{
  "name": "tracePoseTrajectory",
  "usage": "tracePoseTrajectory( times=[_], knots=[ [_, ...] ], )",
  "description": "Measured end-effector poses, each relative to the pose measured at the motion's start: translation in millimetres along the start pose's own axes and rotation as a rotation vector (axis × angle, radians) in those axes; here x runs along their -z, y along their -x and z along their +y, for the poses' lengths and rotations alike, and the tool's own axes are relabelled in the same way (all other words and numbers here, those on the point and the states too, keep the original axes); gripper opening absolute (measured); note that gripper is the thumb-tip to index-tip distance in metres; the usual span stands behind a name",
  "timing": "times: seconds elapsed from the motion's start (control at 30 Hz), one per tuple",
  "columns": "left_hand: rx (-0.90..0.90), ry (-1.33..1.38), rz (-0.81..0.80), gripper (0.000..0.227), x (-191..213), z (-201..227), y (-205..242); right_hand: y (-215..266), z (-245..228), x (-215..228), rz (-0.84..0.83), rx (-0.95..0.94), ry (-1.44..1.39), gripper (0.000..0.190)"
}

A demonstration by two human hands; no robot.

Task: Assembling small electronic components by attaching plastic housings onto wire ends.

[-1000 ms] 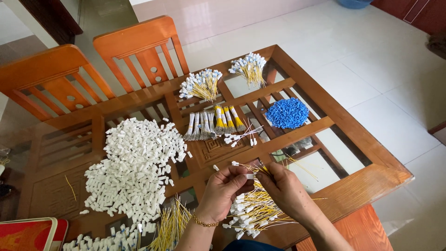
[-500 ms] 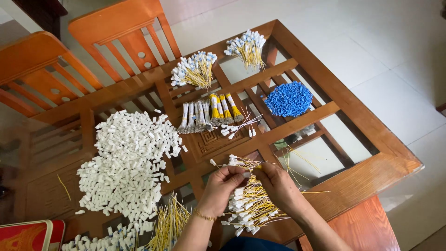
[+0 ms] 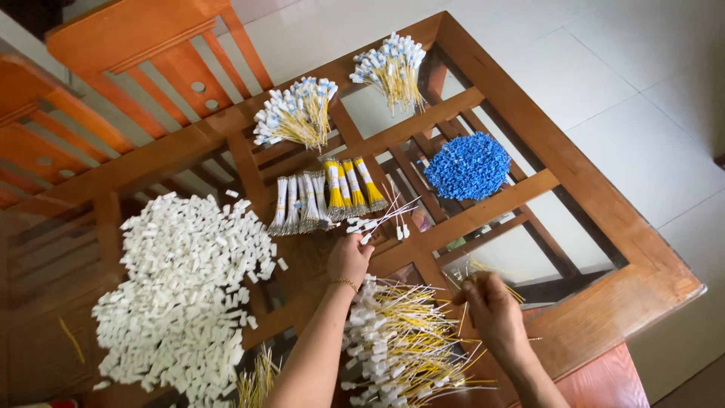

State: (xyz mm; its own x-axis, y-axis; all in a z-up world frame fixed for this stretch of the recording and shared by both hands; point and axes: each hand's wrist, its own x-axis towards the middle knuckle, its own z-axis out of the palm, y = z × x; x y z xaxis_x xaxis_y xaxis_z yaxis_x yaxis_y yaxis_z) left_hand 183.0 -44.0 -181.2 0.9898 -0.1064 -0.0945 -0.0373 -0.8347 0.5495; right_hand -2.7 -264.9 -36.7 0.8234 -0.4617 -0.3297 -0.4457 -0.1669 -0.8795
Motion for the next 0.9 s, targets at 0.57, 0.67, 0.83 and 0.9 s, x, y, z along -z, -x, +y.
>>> tracePoseTrajectory(
  times=[0.57, 0.67, 0.83, 0.9],
  knots=[
    [-0.068, 0.735, -0.127, 0.012, 120, 62, 102, 25, -56, -19, -0.176, 0.262, -0.018, 0.014],
    [-0.048, 0.963, -0.192, 0.016, 147, 71, 139, 57, -91, -17, -0.152, 0.425, 0.178, 0.013],
    [-0.101, 1.359, -0.303, 0.018, 170, 80, 180, 91, -113, -13, -0.087, 0.695, 0.367, 0.012],
    [-0.073, 1.471, -0.337, 0.012, 180, 88, 194, 103, -117, -10, -0.099, 0.736, 0.391, 0.013]
  ],
)
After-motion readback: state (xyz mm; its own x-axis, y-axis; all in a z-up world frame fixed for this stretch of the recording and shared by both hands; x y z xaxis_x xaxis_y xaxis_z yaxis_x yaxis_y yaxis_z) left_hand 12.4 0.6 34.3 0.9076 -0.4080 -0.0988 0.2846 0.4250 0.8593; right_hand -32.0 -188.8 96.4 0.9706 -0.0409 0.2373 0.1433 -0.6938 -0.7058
